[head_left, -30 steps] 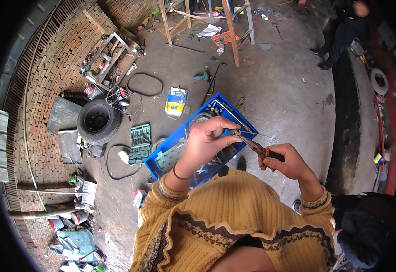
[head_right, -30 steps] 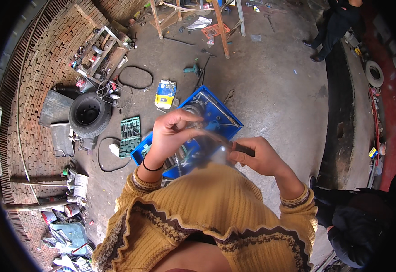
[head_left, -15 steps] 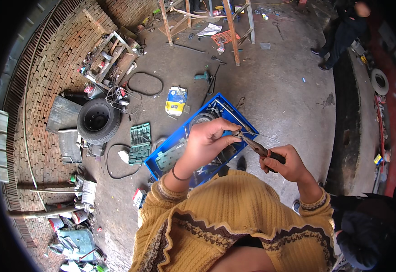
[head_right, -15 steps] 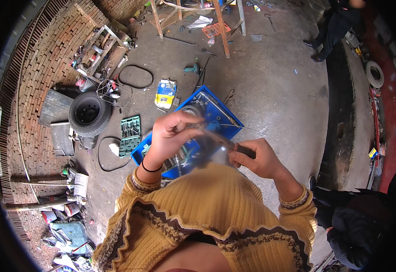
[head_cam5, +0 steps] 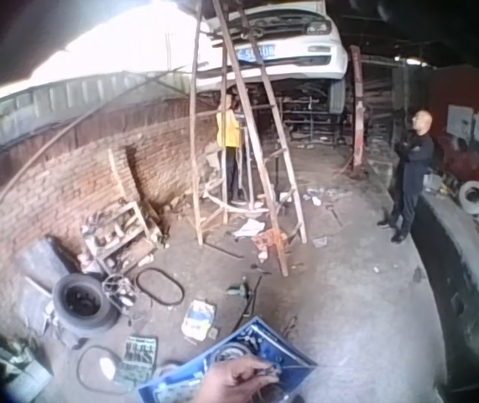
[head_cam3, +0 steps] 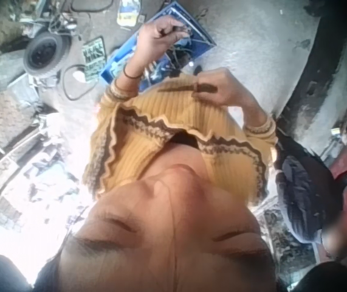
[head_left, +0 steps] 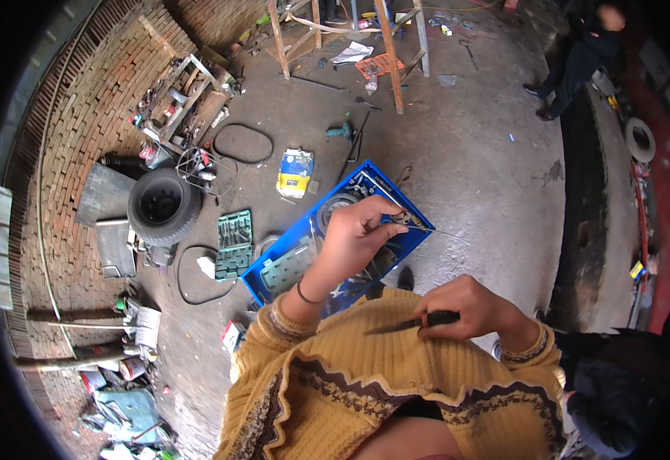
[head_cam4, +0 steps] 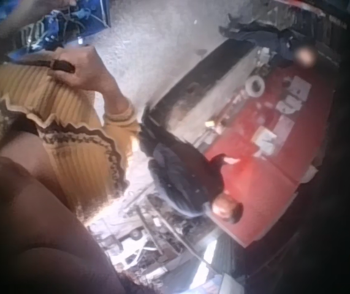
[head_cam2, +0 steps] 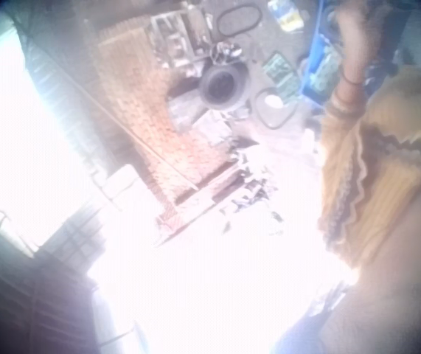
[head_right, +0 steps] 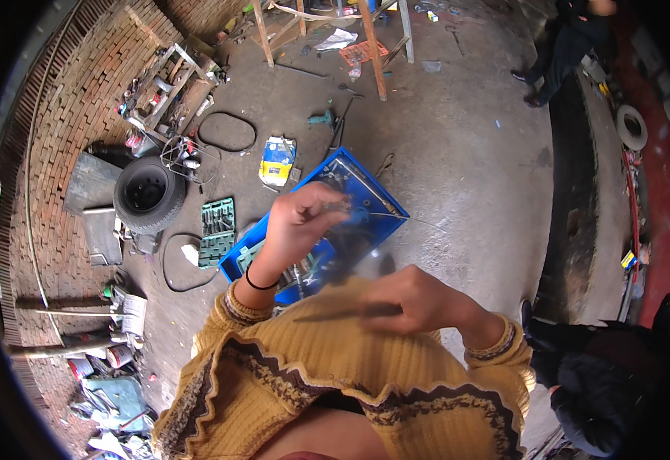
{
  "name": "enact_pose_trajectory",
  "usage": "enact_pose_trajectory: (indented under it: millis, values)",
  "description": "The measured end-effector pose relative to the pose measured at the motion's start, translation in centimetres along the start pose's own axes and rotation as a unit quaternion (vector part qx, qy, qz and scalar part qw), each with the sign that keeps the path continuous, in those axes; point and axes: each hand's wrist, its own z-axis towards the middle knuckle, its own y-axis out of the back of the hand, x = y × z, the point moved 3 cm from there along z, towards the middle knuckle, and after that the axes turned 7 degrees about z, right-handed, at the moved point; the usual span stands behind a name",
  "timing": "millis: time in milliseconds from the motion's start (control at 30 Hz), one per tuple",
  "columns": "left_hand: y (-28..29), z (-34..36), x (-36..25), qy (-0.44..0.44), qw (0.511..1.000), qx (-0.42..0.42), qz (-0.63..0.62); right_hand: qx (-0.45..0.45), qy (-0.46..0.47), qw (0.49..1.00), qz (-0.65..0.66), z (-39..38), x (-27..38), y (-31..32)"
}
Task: The person holds a small metallic component and uses pliers to adjust or remove a small ring or clip. The person repeatedly repositions the component and applies the pliers to different points while standing at a blue tool cart in a workshop.
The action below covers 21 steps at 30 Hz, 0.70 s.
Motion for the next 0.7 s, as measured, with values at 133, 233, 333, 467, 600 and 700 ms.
enact_pose_trajectory:
  millis: [133,233,333,467,600,700]
  values:
    - [0.0,0.1,1.1,0.099,0.94,0.005,-0.325,-0.129,-0.052,0.99,-0.022,0.7,-0.4,0.7]
    - [-0.7,-0.3,1.6,0.226,0.788,0.034,-0.572,-0.171,-0.127,0.977,-0.017,0.5,-0.9,1.2]
    - [-2.3,-0.4,1.9,0.298,0.678,0.02,-0.671,-0.203,-0.103,0.97,-0.085,1.1,-0.9,1.5]
    - [-3.6,-0.7,2.3,0.297,0.634,0.001,-0.714,-0.205,-0.101,0.963,-0.142,1.7,-0.8,2.0]
    - [-4.4,-0.8,2.8,0.305,0.612,-0.021,-0.729,-0.181,-0.078,0.95,-0.244,2.2,-0.3,2.6]
    - [-5.0,-1.0,3.2,0.322,0.59,-0.032,-0.74,-0.175,-0.057,0.929,-0.321,2.7,0.1,2.7]
